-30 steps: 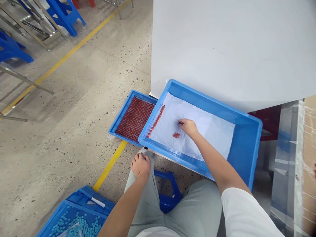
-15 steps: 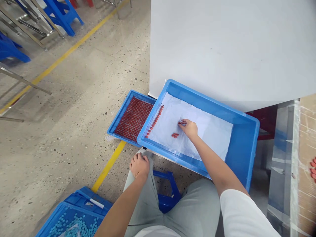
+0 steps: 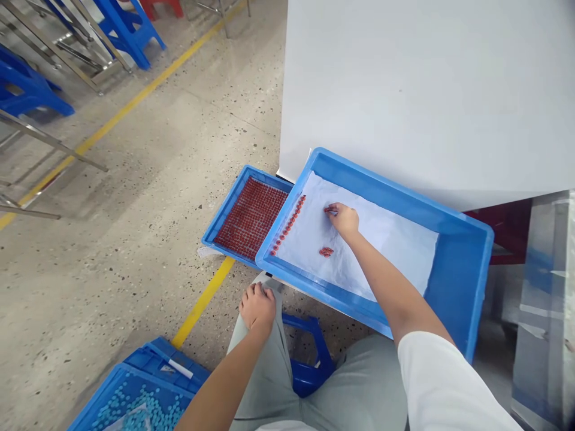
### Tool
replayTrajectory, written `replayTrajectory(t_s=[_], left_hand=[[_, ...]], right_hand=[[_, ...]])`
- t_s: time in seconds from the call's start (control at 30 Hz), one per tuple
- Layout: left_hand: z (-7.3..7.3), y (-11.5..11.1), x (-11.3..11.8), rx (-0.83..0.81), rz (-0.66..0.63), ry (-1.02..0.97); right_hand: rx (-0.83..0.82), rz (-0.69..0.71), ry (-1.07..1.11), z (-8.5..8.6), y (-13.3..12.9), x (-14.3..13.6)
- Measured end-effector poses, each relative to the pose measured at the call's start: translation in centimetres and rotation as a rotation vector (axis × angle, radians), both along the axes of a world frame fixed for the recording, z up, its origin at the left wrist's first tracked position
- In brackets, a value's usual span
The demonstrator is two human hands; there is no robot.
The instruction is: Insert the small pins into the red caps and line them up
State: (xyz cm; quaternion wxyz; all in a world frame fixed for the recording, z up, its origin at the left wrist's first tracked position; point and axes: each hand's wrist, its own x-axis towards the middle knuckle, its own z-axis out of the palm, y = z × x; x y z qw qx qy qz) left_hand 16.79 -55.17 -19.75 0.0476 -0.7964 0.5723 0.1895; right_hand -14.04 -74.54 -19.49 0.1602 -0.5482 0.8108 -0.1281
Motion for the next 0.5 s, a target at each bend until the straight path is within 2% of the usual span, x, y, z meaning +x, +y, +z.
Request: replayTrajectory(t_s=[0.23,0.5], left_hand=[[-0.6,-0.1,0.2,0.0,0.019,-0.004],[-0.9,-0.1,0.4,-0.008,0.025,-0.007]], right_hand=[[-0.01,0.126,-0.033,0.0,-5.2,1.9],[-0.02,0.202,-0.079,-0.3,-7.5,3.4]])
